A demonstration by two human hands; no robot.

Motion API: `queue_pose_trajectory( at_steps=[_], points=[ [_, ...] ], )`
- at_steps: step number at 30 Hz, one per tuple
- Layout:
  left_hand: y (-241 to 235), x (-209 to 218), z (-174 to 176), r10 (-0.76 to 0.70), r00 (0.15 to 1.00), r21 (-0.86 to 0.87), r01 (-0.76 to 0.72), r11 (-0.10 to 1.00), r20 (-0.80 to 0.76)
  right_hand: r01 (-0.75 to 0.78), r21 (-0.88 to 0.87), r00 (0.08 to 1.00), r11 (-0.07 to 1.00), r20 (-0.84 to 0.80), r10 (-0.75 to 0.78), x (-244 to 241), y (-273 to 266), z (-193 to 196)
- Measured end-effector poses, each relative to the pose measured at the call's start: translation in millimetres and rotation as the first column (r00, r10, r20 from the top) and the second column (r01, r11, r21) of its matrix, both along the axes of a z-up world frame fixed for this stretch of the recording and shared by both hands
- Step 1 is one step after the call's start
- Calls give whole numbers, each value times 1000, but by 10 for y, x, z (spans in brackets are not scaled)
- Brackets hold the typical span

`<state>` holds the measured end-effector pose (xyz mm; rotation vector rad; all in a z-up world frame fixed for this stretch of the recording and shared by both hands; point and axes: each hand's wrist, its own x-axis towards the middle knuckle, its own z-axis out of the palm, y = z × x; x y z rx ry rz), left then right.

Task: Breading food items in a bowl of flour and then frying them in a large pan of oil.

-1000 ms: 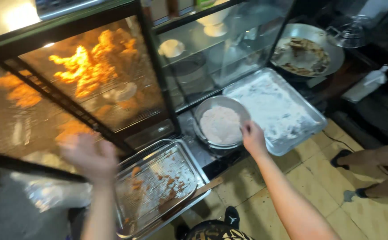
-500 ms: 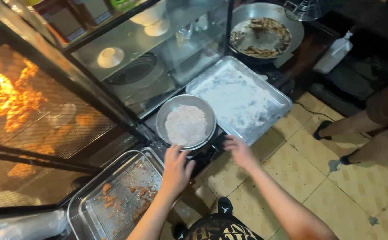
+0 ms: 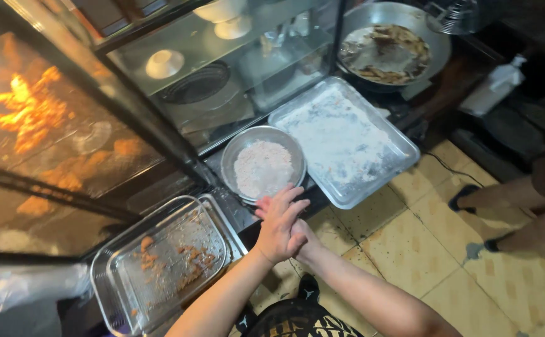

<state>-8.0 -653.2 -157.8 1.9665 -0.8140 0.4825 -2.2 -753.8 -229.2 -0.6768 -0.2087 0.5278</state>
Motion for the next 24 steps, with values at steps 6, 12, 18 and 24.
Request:
queue_pose_trajectory(
  at_steps=[6,12,18,24],
  points=[
    [102,-16,-237,143,966,-297,-204,933,-215,52,-188,986,981,163,-21,-260,79,399],
    [180,-53,-475,-149,783,-695,-426,579,-604,349,-461,648,816,748,146,-237,276,807],
    [242,-270,-311,-410,676,-791,-520,323,-612,437,-448,469,780,853,228,-9,445,681],
    [363,-379,-765,-386,638,-745,-586,319,-667,464,-484,450,741,850,273,5,654,591]
  ],
)
